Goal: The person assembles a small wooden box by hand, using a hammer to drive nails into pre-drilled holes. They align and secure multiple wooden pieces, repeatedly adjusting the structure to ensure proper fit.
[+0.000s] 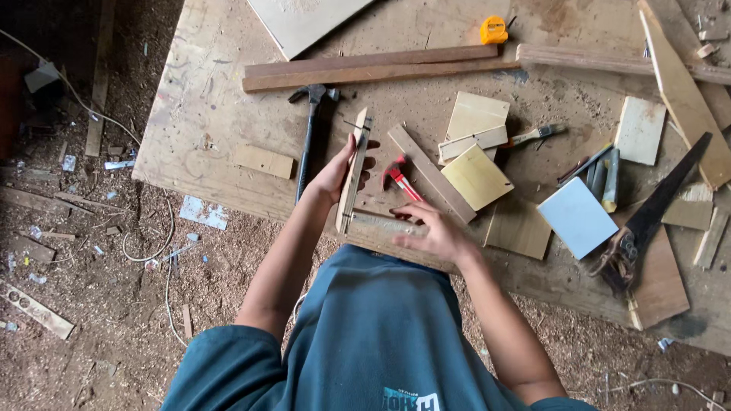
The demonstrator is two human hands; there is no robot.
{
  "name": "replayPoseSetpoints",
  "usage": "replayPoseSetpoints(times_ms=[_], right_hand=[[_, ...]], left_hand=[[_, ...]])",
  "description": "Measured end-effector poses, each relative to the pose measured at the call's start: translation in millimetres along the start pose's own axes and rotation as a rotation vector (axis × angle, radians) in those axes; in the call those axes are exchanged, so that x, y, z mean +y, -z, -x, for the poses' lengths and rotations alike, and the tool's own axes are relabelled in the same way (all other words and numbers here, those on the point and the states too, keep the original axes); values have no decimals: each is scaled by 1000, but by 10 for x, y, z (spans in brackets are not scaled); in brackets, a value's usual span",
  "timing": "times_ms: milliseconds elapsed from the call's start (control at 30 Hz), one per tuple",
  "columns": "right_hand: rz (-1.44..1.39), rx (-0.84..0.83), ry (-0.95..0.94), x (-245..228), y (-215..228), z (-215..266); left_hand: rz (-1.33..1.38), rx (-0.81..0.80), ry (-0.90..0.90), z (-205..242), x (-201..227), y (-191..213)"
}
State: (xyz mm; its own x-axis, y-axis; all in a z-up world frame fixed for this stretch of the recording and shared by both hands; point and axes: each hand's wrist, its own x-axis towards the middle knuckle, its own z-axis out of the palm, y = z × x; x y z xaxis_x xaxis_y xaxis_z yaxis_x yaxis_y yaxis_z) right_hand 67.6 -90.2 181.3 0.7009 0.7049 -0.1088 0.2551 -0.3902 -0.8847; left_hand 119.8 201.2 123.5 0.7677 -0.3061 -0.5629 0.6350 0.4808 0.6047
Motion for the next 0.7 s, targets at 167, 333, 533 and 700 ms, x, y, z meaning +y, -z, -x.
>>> replayPoseSetpoints(times_ms=[167,333,533,700], right_hand=[[213,316,136,-522,34,-137],[209,411,165,-610,53,20],[325,476,121,-644,200,22],[347,546,208,-686,263,-87]], left_hand=[[111,-247,-31,-163,134,-140],[-347,154,-106,-203,160,-500],[-357,-129,-75,30,314,-692],[-332,-104,-94,123,357,-742]])
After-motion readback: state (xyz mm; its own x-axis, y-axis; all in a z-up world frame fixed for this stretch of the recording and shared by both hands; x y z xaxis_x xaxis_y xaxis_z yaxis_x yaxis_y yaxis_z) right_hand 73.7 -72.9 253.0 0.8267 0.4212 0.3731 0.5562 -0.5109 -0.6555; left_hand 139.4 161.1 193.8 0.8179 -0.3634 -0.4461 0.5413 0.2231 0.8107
